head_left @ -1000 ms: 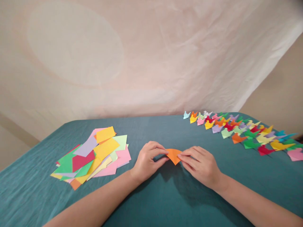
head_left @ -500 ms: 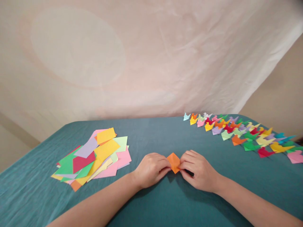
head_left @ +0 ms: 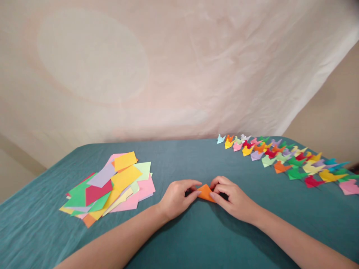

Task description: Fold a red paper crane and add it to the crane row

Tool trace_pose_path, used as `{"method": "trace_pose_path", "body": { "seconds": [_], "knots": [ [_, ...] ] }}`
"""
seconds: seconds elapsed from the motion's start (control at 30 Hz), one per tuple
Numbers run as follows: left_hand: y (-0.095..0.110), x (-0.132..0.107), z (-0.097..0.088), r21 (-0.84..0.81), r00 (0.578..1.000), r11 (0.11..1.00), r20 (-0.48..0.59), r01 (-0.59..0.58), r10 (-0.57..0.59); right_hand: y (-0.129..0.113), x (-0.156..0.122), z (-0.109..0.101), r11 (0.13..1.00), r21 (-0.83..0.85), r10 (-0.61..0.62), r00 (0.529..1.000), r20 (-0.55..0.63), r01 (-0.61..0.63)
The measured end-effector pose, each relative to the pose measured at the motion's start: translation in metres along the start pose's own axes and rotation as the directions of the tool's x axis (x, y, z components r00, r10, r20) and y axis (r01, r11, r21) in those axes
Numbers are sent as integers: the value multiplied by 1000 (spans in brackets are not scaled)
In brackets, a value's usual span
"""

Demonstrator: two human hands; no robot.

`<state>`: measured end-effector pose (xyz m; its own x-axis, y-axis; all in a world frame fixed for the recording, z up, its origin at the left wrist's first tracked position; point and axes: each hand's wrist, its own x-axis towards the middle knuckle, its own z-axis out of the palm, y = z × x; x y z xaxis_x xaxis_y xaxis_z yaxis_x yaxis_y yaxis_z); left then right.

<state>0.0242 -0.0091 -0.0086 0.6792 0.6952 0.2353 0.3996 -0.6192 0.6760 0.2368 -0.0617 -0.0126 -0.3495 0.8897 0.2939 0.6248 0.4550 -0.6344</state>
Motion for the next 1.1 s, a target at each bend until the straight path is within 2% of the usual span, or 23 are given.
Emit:
{"method": "trace_pose_path", "body": {
  "seconds": [0.07,0.2,0.3,0.37,0.5,0.63,1.1],
  "knots": [
    [0,0,-1,39,999,999,-12,-36,37,1,1,1,1000,5,29,999,-22,-29],
    [10,-3,-4,219,978,954,28,-206,205,7,1,5,996,-30,76,995,-72,-78],
    [23,-7,-3,327,946,889,152,-320,285,12,1,7,992,-80,88,991,-98,-96],
    [31,-10,-1,362,928,861,241,-356,283,14,0,7,989,-109,86,991,-103,-97],
    [38,-14,5,427,926,837,307,-342,222,14,0,8,983,-153,86,990,-115,-103],
    [37,-16,6,452,926,830,328,-327,186,15,0,10,978,-182,77,987,-141,-102],
    [36,-15,7,448,953,855,263,-261,152,17,-1,12,973,-211,63,987,-147,-93]
  ]
}}
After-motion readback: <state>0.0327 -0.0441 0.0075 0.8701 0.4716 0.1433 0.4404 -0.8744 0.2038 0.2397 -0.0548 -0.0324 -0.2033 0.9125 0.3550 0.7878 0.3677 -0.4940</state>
